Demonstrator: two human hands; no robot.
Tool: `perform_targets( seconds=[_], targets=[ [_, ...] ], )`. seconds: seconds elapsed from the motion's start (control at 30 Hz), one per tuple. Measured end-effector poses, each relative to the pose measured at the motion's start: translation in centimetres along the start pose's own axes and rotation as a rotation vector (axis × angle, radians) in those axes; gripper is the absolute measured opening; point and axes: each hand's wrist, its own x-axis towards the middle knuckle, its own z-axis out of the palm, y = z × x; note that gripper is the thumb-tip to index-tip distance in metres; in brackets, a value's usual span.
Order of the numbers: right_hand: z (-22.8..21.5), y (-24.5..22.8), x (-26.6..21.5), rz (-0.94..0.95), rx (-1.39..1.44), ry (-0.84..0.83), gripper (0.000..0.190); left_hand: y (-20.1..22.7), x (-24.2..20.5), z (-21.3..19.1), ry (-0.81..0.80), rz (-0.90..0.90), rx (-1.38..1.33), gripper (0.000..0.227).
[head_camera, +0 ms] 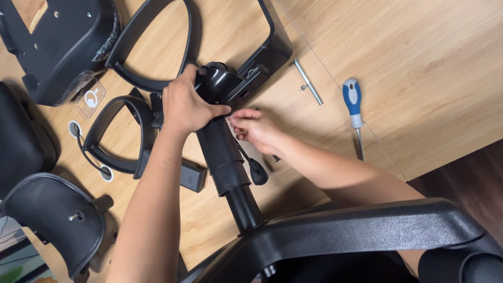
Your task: The person aligns a black metal seat mounting plate onto the gas lift cylinder of an office chair base, fitting the plate brackets together and pressing parts into place. They pick up screws from the table, position them in the plate holes, and use a screwdriver to drive screws into the mechanism.
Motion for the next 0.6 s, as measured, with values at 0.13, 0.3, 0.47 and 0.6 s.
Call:
perform_targets(
  seconds=[0.13, 0.3, 0.47, 0.6],
  targets=[
    [-0.8, 0.9, 1.2, -0.030, 0.044, -0.017, 0.010, 0.0, 0.1, -0.4, 0.022, 0.009, -0.011, 0.080],
    [-1.0, 0.2, 1.8, -0.005, -0.003, -0.051, 0.004, -0.6, -0.2, -1.1, 0.074, 0.028, -0.090, 0.084],
    [-1.4, -0.1, 2.0, 0.029, 0.070, -0.010, 0.003, -0.6, -0.5, -2.0, -0.058, -0.063, -0.084, 0.076],
    [-1.5, -0.9, 2.1, 0.012, 0.030, 0.015, 0.004, -1.4, -0.7, -1.3, 0.023, 0.005, -0.125, 0.074]
  ],
)
